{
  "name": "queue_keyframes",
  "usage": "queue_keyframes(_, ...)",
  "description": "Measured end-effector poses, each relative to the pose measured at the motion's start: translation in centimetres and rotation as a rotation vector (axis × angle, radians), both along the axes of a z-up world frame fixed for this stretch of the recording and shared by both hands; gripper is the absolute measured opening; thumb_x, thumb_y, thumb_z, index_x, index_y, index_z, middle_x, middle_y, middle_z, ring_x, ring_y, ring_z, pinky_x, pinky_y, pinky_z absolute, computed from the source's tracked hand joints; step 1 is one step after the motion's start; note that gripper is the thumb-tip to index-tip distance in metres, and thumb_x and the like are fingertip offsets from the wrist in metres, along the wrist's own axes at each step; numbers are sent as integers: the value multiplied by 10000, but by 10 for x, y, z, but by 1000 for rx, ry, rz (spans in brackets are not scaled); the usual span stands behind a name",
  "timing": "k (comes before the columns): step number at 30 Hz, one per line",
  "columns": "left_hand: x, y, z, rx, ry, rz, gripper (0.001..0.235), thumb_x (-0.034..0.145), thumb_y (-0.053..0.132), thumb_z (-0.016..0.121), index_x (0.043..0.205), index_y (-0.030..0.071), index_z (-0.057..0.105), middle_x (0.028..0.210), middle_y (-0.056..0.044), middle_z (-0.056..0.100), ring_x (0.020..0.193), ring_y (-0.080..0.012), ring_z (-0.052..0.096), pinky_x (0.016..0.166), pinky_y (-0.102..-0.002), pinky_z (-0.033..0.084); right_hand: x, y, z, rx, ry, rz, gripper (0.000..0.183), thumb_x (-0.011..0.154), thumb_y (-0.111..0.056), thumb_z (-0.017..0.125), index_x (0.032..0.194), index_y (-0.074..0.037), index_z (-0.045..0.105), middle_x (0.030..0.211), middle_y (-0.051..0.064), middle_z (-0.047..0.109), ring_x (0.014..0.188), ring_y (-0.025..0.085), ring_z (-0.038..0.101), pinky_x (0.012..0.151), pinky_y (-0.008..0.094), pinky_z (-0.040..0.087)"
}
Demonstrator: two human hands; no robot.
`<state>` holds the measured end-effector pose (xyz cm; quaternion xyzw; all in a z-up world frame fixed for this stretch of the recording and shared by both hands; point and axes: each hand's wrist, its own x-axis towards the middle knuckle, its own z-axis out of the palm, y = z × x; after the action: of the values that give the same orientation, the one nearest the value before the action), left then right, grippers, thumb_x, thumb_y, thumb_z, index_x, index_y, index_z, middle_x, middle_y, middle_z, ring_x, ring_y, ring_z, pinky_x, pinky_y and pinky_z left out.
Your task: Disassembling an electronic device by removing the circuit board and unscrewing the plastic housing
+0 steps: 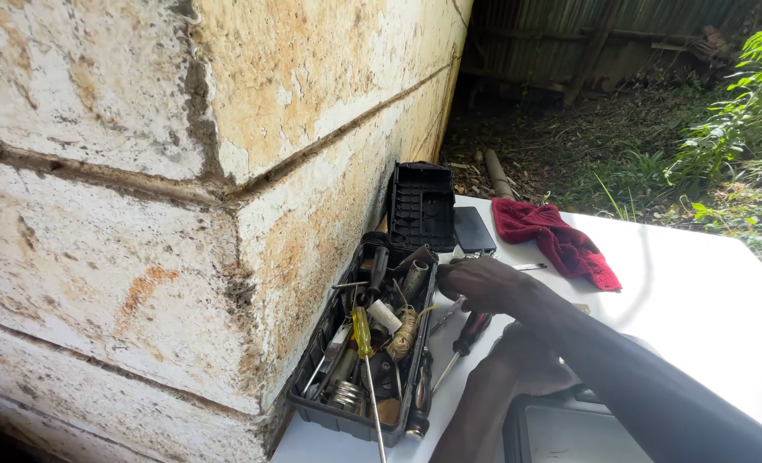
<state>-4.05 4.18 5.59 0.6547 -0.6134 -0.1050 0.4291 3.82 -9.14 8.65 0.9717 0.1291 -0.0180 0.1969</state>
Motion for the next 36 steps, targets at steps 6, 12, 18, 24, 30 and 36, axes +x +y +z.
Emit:
queue_keyframes(6, -2, -21, -17, -94, -103, -51, 430, 842, 464, 679, 1205, 241, 738, 1360, -17, 700, 1346, -288, 585, 1111, -459, 442, -81, -4, 65, 64, -185, -121, 275, 897, -271, 846, 1111, -181, 699, 1069, -23, 712, 875, 195, 715, 671, 382, 585)
queue_keyframes(12, 1, -27, -23, -57, -102, -38, 366, 877, 471, 683, 1206, 314, 714, 1507, -19, 657, 1411, -280, 515, 1178, -468, 355, -251, -30, 66, 1014, -695, -509, 346, 955, -105, 733, 1279, -39, 633, 912, 144, 828, 734, 281, 798, 874, 373, 597)
queue_keyframes(18, 2, -25, -20, -160, -157, -72, 279, 910, 361, 703, 1170, 259, 711, 1603, -103, 588, 1461, -319, 508, 1171, -545, 327, -319, -28, 46, 973, -530, -692, 289, 1073, -381, 540, 1215, -180, 692, 701, 97, 543, 618, 208, 394, 611, 333, 339)
queue_keyframes(24, 2, -21, -17, -231, -148, -132, 245, 942, 311, 714, 1162, 203, 715, 1303, -51, 688, 1261, -266, 602, 1077, -458, 417, -305, -2, 62, 437, -216, -864, 158, 998, -423, 605, 1108, -369, 705, 893, 6, 796, 749, 251, 719, 683, 428, 497)
queue_keyframes(30, -11, -3, 8, -41, -37, -103, 252, 1003, 294, 711, 1231, 185, 720, 1233, -49, 669, 1382, -271, 547, 1204, -509, 367, -274, -5, 71, 339, -35, -726, 291, 1053, -326, 612, 1150, -126, 800, 625, 63, 710, 419, 91, 597, 446, 192, 471)
queue_keyframes(36, -7, -10, 1, -78, -32, -114, 255, 997, 311, 724, 1223, 194, 725, 1213, -39, 659, 1351, -268, 553, 1180, -516, 372, -248, -22, 81, 223, 64, -696, 239, 1027, -256, 623, 1124, -105, 781, 692, 78, 756, 468, 110, 658, 478, 231, 516)
